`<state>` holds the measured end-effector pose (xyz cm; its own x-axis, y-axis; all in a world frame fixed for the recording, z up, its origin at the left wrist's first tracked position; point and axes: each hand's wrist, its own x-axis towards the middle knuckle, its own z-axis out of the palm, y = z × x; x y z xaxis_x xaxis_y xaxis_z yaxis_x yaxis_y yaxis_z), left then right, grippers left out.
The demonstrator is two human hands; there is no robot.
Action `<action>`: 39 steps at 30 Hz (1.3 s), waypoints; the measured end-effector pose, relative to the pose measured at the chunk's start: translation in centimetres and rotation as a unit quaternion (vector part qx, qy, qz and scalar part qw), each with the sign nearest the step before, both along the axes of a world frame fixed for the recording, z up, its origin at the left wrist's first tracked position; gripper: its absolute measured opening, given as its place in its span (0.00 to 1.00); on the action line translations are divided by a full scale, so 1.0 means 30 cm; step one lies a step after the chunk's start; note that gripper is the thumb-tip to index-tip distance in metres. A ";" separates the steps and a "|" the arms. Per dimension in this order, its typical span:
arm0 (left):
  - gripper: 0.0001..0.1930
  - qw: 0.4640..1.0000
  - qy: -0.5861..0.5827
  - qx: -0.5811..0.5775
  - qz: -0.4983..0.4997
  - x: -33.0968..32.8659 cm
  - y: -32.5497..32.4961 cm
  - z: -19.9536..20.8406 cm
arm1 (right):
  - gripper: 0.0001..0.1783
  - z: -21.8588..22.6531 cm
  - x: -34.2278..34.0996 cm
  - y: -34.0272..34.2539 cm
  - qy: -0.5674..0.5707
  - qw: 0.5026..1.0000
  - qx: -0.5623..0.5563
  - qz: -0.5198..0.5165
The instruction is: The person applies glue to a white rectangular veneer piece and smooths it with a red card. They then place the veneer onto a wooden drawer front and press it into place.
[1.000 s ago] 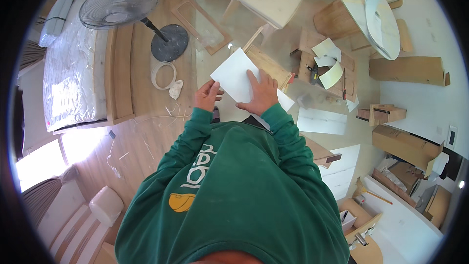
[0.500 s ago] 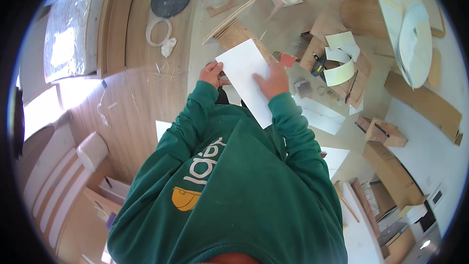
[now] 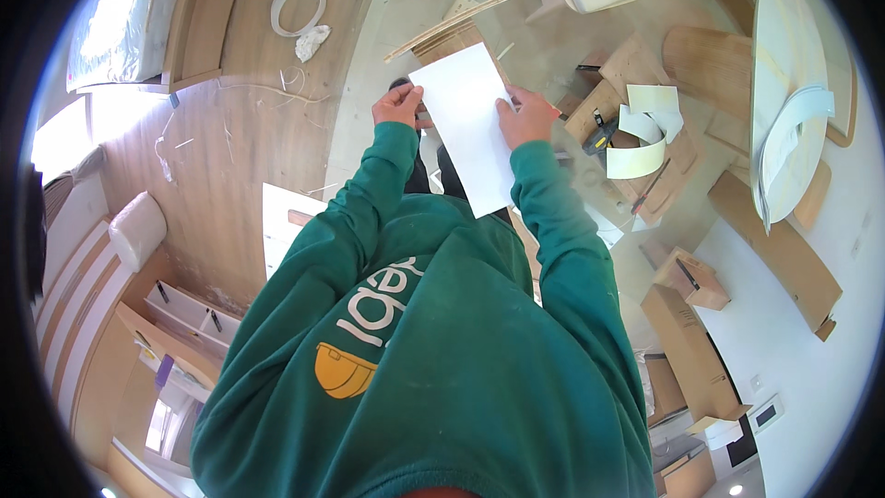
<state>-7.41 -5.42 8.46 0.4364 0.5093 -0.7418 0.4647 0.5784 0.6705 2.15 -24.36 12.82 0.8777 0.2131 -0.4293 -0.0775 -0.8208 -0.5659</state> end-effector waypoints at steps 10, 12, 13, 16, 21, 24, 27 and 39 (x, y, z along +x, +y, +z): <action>0.15 0.997 0.016 0.048 0.066 0.157 -0.027 -0.012 | 0.23 0.001 0.187 0.037 0.011 0.999 -0.014 0.041; 0.15 0.995 0.030 0.052 0.083 0.158 -0.039 -0.024 | 0.23 -0.006 0.194 0.037 0.014 0.999 -0.018 0.042; 0.16 0.993 0.037 0.053 0.094 0.158 -0.037 -0.023 | 0.23 -0.008 0.200 0.043 0.014 0.999 -0.019 0.048; 0.17 0.988 0.040 0.081 0.121 0.163 -0.039 -0.035 | 0.23 -0.020 0.205 0.055 0.012 0.998 -0.015 0.054; 0.19 0.983 0.043 0.109 0.138 0.176 -0.045 -0.061 | 0.23 -0.025 0.219 0.071 0.023 0.998 -0.022 0.056; 0.18 0.979 0.046 0.149 0.129 0.153 -0.052 -0.165 | 0.23 -0.026 0.220 0.081 0.025 0.997 -0.022 0.064; 0.17 0.977 0.042 0.171 0.120 0.134 -0.046 -0.229 | 0.24 -0.036 0.217 0.094 0.022 0.997 -0.017 0.070; 0.15 0.956 0.084 0.270 0.077 0.179 -0.061 -0.150 | 0.24 -0.043 0.226 0.090 0.025 0.997 -0.026 0.062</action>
<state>-2.04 -7.25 3.95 0.2233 0.8863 -0.4058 0.5292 0.2394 0.8140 8.93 -21.65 11.54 0.8229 0.2958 -0.4851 0.0002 -0.8539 -0.5204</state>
